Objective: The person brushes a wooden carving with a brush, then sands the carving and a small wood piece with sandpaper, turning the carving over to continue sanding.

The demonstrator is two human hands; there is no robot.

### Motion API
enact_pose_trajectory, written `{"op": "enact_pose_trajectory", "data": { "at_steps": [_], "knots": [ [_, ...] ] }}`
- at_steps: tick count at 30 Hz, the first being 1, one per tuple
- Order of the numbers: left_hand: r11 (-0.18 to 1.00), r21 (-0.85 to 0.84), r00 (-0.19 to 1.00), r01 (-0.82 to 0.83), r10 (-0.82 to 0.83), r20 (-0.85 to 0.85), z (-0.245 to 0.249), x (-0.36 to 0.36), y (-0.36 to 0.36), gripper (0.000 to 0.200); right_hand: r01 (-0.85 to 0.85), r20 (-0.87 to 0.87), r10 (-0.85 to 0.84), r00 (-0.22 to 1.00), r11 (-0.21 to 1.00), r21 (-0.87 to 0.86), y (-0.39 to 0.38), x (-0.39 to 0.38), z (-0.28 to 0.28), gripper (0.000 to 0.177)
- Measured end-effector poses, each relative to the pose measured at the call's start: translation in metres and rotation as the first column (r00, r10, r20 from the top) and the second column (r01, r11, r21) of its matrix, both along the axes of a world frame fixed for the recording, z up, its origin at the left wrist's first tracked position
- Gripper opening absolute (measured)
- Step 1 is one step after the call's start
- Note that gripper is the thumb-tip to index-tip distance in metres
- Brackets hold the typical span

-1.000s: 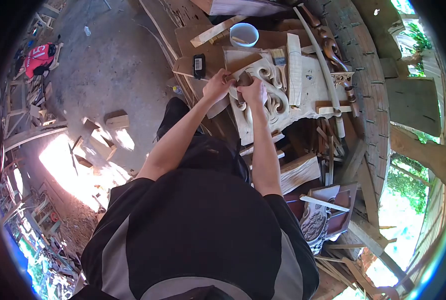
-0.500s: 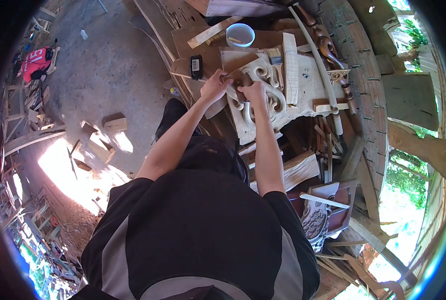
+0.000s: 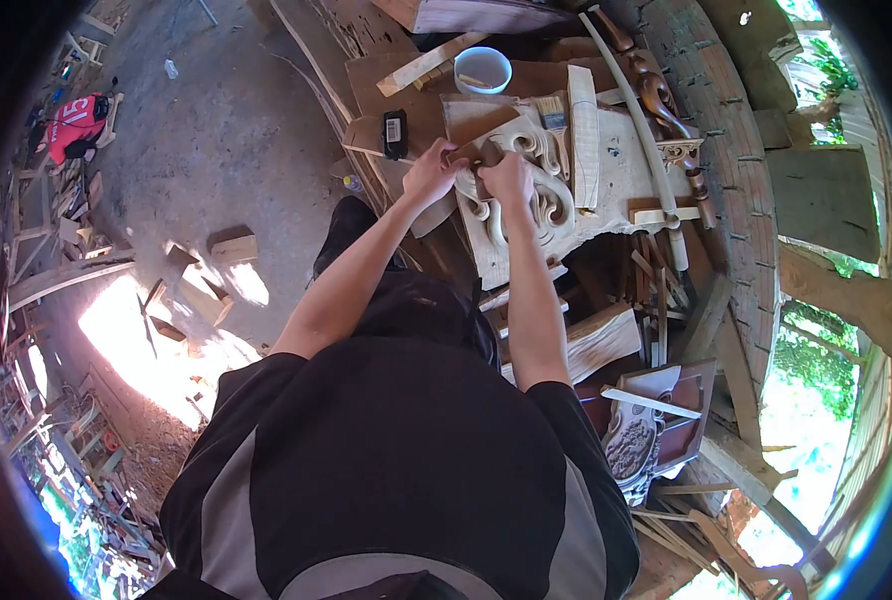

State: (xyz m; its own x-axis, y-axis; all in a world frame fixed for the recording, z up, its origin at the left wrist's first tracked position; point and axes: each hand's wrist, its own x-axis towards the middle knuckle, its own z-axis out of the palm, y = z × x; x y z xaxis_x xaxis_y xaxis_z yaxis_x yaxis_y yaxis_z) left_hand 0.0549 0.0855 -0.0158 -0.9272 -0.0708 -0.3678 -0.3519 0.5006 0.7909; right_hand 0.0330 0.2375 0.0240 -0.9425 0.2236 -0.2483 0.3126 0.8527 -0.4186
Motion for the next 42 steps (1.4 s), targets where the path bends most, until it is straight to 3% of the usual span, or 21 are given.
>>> {"op": "enact_pose_trajectory", "data": {
  "at_steps": [2,5,10,13,18,22,24,26,28,30,32,36,38,42],
  "knots": [
    [1.0,-0.01,1.0,-0.005,0.004,-0.019,-0.003,-0.001,0.002,0.042,-0.017,0.006,0.017,1.0,1.0,0.025,-0.005,-0.002,0.0,0.046],
    [1.0,-0.017,0.999,-0.008,0.007,-0.035,-0.003,-0.001,0.0,0.042,-0.191,0.08,0.189,0.979,0.981,0.017,-0.003,-0.006,0.005,0.043],
    [1.0,-0.009,0.999,-0.004,0.004,-0.039,-0.005,-0.002,0.001,0.042,-0.203,0.076,0.196,0.978,0.974,0.104,-0.018,-0.005,0.017,0.042],
    [1.0,-0.008,0.998,-0.009,0.008,-0.055,-0.004,0.0,-0.002,0.042,-0.278,0.166,0.262,0.951,0.957,0.083,-0.013,-0.008,0.03,0.043],
    [1.0,-0.015,0.998,-0.007,0.006,-0.07,-0.006,-0.001,-0.001,0.043,-0.223,0.03,0.222,0.975,0.974,0.038,-0.004,-0.01,0.002,0.045],
    [1.0,-0.014,1.0,0.005,-0.005,-0.016,-0.005,0.002,-0.001,0.044,-0.288,0.207,0.277,0.938,0.957,0.022,0.0,-0.008,0.015,0.049],
    [1.0,-0.008,0.998,-0.007,0.007,-0.056,-0.007,-0.001,0.0,0.044,-0.197,0.094,0.189,0.978,0.976,0.09,-0.006,-0.005,0.011,0.05],
    [1.0,-0.006,0.998,-0.004,0.003,-0.059,-0.008,-0.002,0.001,0.044,-0.202,0.063,0.198,0.978,0.978,0.053,0.003,-0.006,0.01,0.051],
    [1.0,-0.01,0.999,-0.006,0.006,-0.052,-0.005,0.001,-0.001,0.044,-0.268,0.234,0.279,0.931,0.96,-0.079,0.011,-0.011,0.014,0.052],
    [1.0,-0.024,0.999,-0.002,0.001,-0.032,-0.004,0.0,0.001,0.043,-0.187,0.21,0.198,0.957,0.98,-0.07,0.004,-0.007,0.01,0.052],
    [1.0,-0.016,0.999,0.004,-0.005,-0.054,-0.006,0.0,0.001,0.043,-0.163,-0.019,0.165,0.986,0.983,0.08,-0.003,0.0,0.008,0.045],
    [1.0,-0.021,0.999,0.0,-0.001,-0.051,-0.004,0.001,0.0,0.044,-0.194,0.191,0.2,0.961,0.98,-0.05,0.012,-0.016,0.006,0.051],
    [1.0,-0.016,0.999,0.001,-0.002,-0.051,-0.006,0.001,0.0,0.044,-0.156,0.096,0.155,0.983,0.988,0.0,0.006,-0.009,0.015,0.05],
    [1.0,-0.005,0.998,-0.005,0.005,-0.057,-0.003,0.001,0.0,0.044,-0.214,0.223,0.243,0.944,0.966,-0.146,0.023,-0.019,-0.018,0.056]
  ]
}}
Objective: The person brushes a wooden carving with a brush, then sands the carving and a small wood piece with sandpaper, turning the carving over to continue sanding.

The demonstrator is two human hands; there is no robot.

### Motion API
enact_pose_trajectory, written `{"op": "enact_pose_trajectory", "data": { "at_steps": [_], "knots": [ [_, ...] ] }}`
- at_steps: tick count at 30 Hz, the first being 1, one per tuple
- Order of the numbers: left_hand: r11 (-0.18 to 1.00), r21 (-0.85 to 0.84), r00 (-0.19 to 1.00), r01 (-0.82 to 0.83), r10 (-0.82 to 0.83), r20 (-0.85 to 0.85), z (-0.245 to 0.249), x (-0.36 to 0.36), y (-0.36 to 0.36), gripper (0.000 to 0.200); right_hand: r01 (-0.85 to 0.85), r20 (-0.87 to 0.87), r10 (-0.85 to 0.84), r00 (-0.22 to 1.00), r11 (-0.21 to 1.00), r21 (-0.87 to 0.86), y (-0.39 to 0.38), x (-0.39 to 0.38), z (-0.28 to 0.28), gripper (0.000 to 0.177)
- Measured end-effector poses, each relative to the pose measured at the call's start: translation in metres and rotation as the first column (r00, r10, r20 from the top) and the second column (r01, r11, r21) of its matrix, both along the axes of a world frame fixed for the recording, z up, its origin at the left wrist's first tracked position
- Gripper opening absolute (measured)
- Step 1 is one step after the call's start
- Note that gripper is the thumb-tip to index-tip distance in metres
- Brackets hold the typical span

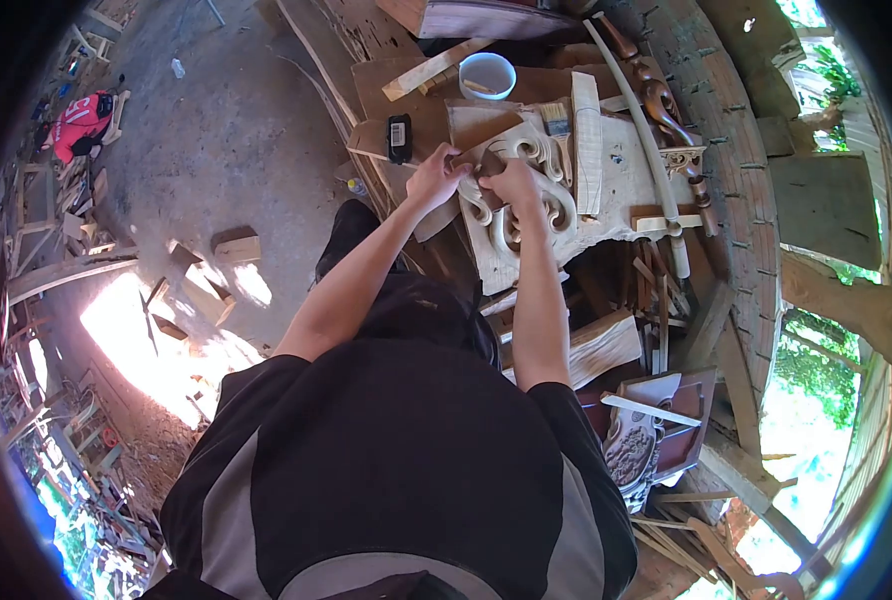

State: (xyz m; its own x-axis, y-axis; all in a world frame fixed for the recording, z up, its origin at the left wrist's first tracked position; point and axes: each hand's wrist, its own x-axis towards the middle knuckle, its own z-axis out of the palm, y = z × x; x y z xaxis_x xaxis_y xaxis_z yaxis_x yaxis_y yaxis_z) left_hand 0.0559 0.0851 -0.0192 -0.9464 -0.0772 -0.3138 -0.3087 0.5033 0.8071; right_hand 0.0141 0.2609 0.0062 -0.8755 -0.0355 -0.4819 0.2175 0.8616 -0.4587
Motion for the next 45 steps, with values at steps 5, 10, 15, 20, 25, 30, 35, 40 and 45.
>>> {"op": "enact_pose_trajectory", "data": {
  "at_steps": [5,10,15,20,25,30,35,40,45],
  "knots": [
    [1.0,0.017,1.0,0.0,0.0,-0.001,0.001,-0.001,0.0,0.044,0.211,-0.108,-0.213,0.971,0.977,-0.032,0.001,0.008,-0.02,0.061],
    [1.0,0.025,1.0,0.004,-0.003,-0.01,-0.003,0.001,-0.001,0.044,0.199,0.054,-0.193,0.98,0.972,-0.125,-0.006,0.011,0.034,0.055],
    [1.0,0.021,1.0,-0.009,0.009,0.018,0.0,-0.001,0.0,0.045,0.182,-0.093,-0.19,0.977,0.979,-0.088,-0.001,0.013,-0.01,0.052],
    [1.0,0.004,1.0,0.01,-0.01,0.03,0.003,-0.001,-0.001,0.044,0.17,-0.109,-0.171,0.979,0.985,-0.016,-0.007,0.011,0.006,0.048],
    [1.0,0.014,1.0,0.012,-0.012,0.008,-0.002,0.001,-0.002,0.043,0.133,-0.03,-0.135,0.99,0.989,-0.064,-0.01,0.008,0.021,0.046],
    [1.0,0.007,1.0,-0.005,0.005,0.012,0.002,-0.001,-0.001,0.043,0.178,-0.089,-0.178,0.98,0.984,-0.003,-0.001,0.011,-0.021,0.057],
    [1.0,-0.003,1.0,0.017,-0.016,0.02,0.002,0.0,-0.001,0.043,0.118,-0.081,-0.11,0.991,0.987,0.107,-0.016,0.014,0.018,0.059],
    [1.0,0.002,1.0,0.01,-0.01,0.012,-0.002,-0.001,-0.001,0.043,0.026,0.067,-0.03,0.997,0.998,0.053,-0.008,0.01,0.011,0.058],
    [1.0,-0.01,0.999,0.02,-0.02,0.032,0.003,-0.001,-0.001,0.045,0.058,-0.067,-0.05,0.996,0.99,0.125,-0.014,0.013,0.012,0.055]
  ]
}}
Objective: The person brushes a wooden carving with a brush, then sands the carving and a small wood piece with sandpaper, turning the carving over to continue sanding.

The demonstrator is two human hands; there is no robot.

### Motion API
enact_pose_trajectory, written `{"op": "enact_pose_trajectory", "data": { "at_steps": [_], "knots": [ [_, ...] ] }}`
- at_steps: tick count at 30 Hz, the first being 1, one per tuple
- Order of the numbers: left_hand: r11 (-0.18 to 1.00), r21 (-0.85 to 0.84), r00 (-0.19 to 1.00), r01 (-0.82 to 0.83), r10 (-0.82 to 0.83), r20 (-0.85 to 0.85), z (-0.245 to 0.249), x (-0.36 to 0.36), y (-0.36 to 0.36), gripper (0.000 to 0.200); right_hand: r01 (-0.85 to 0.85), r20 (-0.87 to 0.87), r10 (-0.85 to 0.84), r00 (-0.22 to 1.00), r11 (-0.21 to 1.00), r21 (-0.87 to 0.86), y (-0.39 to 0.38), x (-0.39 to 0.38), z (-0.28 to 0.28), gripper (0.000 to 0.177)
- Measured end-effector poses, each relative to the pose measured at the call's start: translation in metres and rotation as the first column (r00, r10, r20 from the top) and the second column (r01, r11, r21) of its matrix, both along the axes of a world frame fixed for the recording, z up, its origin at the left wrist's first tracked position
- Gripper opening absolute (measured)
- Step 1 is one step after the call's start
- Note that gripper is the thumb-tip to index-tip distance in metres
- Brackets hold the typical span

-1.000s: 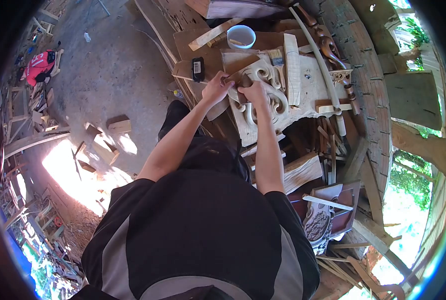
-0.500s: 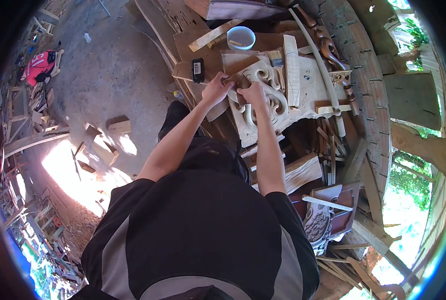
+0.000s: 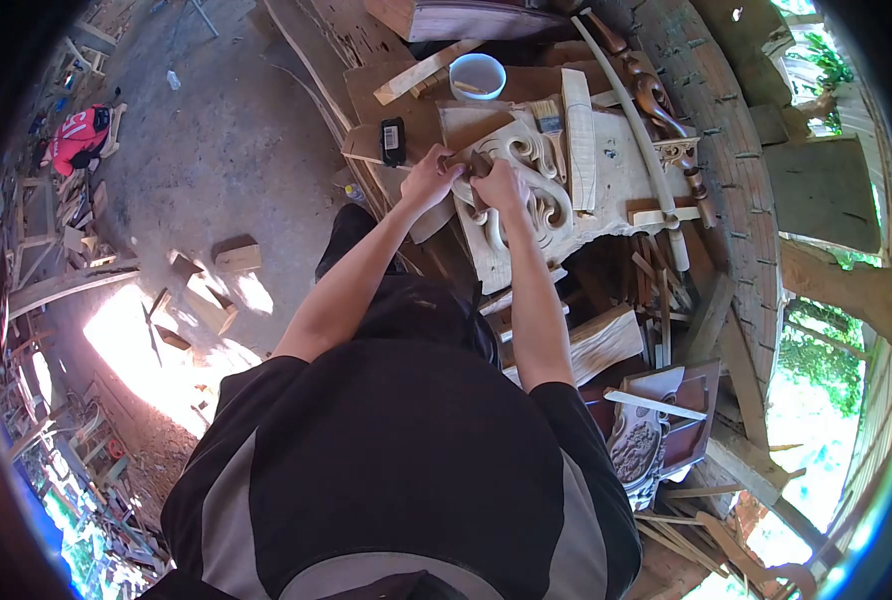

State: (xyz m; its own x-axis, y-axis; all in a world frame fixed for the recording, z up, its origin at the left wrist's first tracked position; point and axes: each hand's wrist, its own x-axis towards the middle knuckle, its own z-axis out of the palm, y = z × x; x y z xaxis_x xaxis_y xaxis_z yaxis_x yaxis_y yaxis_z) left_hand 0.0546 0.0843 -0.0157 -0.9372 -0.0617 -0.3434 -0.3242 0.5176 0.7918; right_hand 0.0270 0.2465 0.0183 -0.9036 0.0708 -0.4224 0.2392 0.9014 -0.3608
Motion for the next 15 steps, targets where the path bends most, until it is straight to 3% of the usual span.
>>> {"op": "enact_pose_trajectory", "data": {
  "at_steps": [3,5,7,9,11,13,14,15],
  "knots": [
    [1.0,-0.024,1.0,0.0,0.001,0.023,0.004,0.001,0.0,0.045,-0.122,0.118,0.125,0.985,0.992,-0.037,0.001,0.0,0.021,0.052],
    [1.0,-0.009,1.0,0.002,-0.002,-0.001,-0.002,0.002,0.0,0.044,-0.096,-0.086,0.102,0.991,0.993,0.073,-0.012,0.009,0.031,0.054],
    [1.0,0.007,0.999,-0.01,0.01,-0.031,-0.004,-0.002,0.0,0.044,-0.082,-0.147,0.083,0.986,0.997,0.015,0.001,0.004,0.008,0.053],
    [1.0,0.013,1.0,-0.01,0.011,-0.025,-0.003,0.0,0.0,0.043,-0.199,-0.013,0.2,0.98,0.965,-0.17,0.016,0.0,0.0,0.046],
    [1.0,0.004,1.0,-0.016,0.016,-0.01,0.001,0.001,-0.001,0.043,-0.16,-0.016,0.16,0.987,0.978,-0.132,0.014,0.0,-0.011,0.049],
    [1.0,-0.001,1.0,-0.012,0.012,-0.001,0.0,0.001,0.002,0.043,0.032,-0.263,-0.051,0.963,0.997,-0.075,0.0,0.008,-0.015,0.047],
    [1.0,0.009,1.0,-0.015,0.015,-0.012,-0.001,0.0,0.001,0.043,0.032,-0.267,-0.051,0.962,0.997,-0.075,0.002,0.005,-0.012,0.047],
    [1.0,0.017,1.0,-0.021,0.021,-0.021,0.0,0.001,0.0,0.043,0.04,-0.149,-0.062,0.987,0.988,-0.148,0.007,0.001,-0.011,0.045]
  ]
}}
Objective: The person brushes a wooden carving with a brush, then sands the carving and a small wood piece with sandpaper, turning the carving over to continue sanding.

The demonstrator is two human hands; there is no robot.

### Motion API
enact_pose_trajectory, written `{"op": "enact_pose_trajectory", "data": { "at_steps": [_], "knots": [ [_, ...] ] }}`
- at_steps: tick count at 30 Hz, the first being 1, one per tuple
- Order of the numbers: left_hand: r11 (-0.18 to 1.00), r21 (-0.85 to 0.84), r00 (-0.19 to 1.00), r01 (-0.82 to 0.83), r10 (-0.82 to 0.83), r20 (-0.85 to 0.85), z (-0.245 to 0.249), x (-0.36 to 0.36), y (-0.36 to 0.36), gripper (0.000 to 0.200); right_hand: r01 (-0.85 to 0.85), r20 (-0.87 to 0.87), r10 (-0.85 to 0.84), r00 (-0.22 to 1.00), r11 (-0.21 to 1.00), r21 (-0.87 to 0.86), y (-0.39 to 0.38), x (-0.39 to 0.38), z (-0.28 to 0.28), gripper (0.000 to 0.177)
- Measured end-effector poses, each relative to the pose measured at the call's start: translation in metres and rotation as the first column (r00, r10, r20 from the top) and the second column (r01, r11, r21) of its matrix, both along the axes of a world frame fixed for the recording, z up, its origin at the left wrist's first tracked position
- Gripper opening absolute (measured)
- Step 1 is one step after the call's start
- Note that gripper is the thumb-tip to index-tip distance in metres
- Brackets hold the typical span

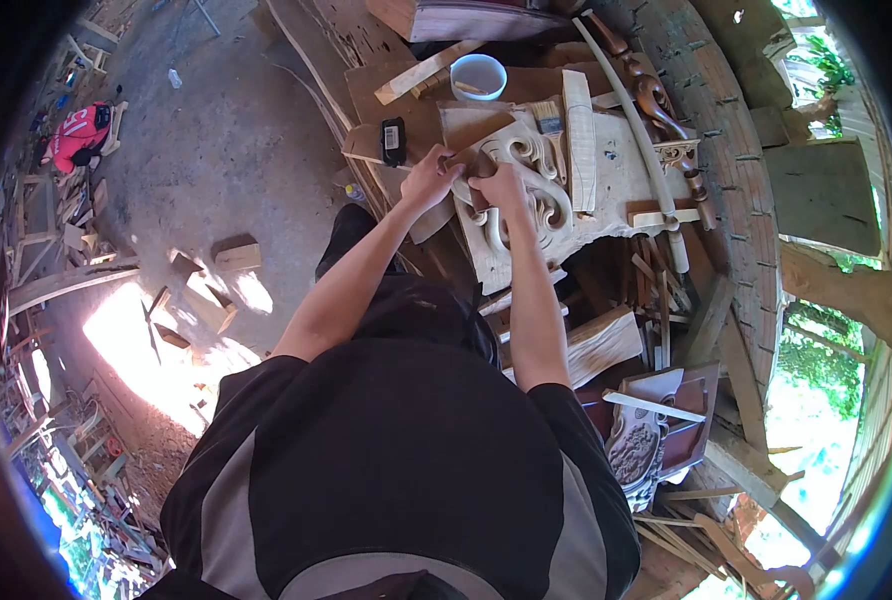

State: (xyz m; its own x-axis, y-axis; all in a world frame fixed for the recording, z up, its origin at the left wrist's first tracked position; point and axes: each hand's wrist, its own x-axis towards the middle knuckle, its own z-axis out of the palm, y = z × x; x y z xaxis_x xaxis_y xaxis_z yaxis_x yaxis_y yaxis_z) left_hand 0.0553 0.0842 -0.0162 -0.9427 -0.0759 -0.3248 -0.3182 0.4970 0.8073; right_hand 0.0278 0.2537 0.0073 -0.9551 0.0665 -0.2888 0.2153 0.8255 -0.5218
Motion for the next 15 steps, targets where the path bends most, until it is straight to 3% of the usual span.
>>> {"op": "enact_pose_trajectory", "data": {
  "at_steps": [2,3,4,6,7,11,12,14,15],
  "knots": [
    [1.0,0.005,1.0,-0.001,0.001,0.007,0.0,0.001,-0.001,0.043,0.011,0.238,0.027,0.971,0.988,-0.154,0.011,-0.005,0.0,0.041],
    [1.0,0.012,1.0,0.004,-0.004,0.009,0.001,0.001,0.0,0.043,0.095,0.287,-0.022,0.958,0.965,-0.243,0.018,-0.011,-0.016,0.038],
    [1.0,0.012,1.0,0.009,-0.009,0.006,-0.004,-0.001,0.001,0.043,0.099,0.284,-0.027,0.958,0.965,-0.243,0.017,-0.008,-0.026,0.038],
    [0.998,-0.06,0.997,-0.003,-0.002,-0.079,-0.009,-0.001,0.001,0.043,0.296,0.132,-0.273,0.953,0.933,-0.203,0.004,-0.003,-0.042,0.036],
    [0.998,-0.061,0.997,-0.004,-0.001,-0.08,-0.011,-0.002,0.001,0.043,0.335,0.116,-0.317,0.941,0.919,-0.208,-0.002,0.003,-0.046,0.036],
    [0.998,-0.053,0.991,-0.043,0.036,-0.13,-0.011,0.0,0.004,0.043,0.307,0.279,-0.224,0.934,0.902,-0.304,0.005,0.006,-0.034,0.054],
    [0.997,-0.055,0.993,-0.047,0.041,-0.112,-0.01,0.0,0.004,0.043,0.311,0.281,-0.226,0.933,0.9,-0.307,0.0,0.007,-0.028,0.054],
    [0.998,-0.057,0.992,-0.027,0.019,-0.125,-0.014,0.001,0.002,0.044,0.31,0.122,-0.304,0.945,0.95,-0.035,-0.016,0.007,-0.006,0.055],
    [0.998,-0.056,0.99,-0.019,0.011,-0.142,-0.015,0.0,0.002,0.044,0.353,0.1,-0.348,0.932,0.935,-0.042,-0.019,0.01,-0.021,0.054]
  ]
}}
